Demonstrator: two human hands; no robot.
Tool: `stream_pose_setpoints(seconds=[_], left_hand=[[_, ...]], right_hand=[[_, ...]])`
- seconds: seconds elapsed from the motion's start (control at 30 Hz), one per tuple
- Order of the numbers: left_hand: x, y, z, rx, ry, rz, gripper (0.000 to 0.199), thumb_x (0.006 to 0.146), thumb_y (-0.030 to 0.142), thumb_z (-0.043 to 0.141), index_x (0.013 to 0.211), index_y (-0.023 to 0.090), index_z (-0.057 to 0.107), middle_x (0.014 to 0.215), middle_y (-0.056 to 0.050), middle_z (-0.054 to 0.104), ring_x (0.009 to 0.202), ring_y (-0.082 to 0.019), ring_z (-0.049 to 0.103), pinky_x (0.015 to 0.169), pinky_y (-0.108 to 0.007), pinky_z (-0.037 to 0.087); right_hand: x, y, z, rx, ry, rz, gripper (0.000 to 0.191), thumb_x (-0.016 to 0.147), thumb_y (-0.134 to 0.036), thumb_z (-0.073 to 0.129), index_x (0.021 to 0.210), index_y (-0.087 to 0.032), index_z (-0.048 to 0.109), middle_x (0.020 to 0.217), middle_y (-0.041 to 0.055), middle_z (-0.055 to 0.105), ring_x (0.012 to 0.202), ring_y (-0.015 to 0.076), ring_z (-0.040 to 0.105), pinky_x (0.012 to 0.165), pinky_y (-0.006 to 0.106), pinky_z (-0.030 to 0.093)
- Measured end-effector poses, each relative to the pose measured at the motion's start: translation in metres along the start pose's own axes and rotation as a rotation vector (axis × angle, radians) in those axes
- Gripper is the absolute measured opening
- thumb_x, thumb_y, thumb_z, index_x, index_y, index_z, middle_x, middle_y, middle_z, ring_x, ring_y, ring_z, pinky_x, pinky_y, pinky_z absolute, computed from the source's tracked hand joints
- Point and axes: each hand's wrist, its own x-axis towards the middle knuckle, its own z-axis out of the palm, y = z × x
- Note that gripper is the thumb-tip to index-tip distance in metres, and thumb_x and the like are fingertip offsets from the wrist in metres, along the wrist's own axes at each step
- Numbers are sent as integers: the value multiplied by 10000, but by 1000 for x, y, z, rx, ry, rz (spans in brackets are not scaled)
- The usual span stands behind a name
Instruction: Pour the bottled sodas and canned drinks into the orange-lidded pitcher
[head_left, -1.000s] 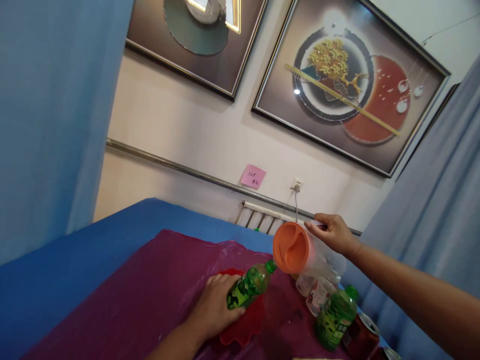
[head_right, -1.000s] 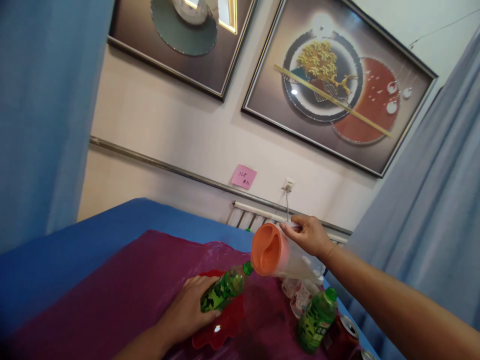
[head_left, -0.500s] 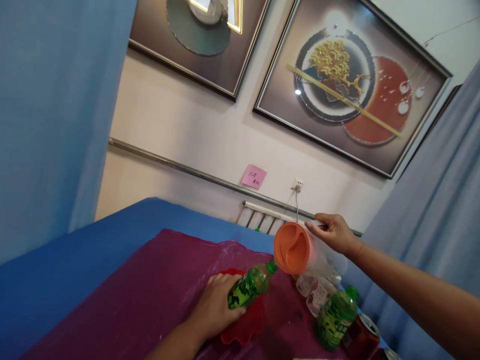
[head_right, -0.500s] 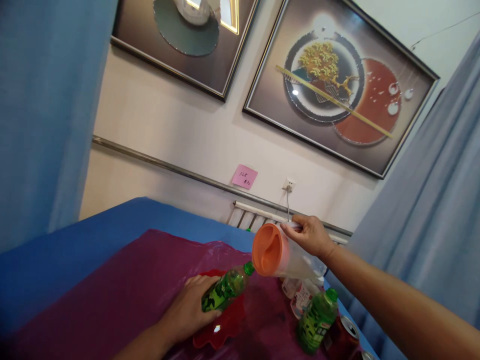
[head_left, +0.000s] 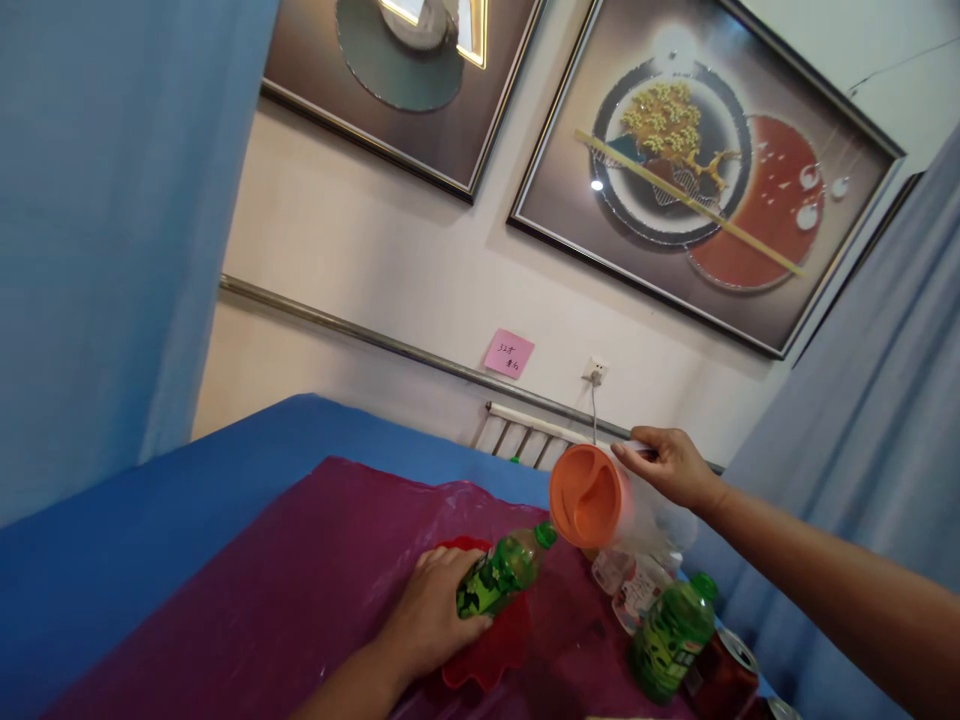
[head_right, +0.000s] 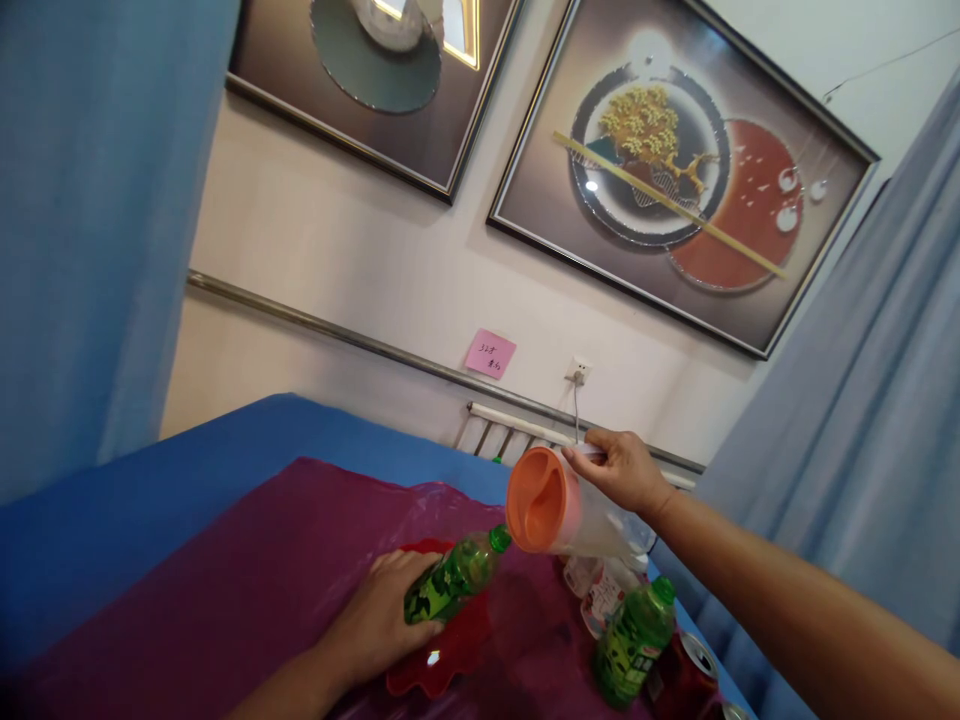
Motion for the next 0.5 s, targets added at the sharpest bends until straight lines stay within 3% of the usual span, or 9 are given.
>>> stream_pose_setpoints(seconds=[0.5], left_hand=[[0,0,-1,9,0,7,633,645,324,806,1250,263,631,1242,-60,697,1179,-312,589,1054,-425,364]], right_hand=[[-2,0,0,1,-4,8,532,865,-595,559,581,-239,286,536,-64,242,510,93,250,480,253,200]])
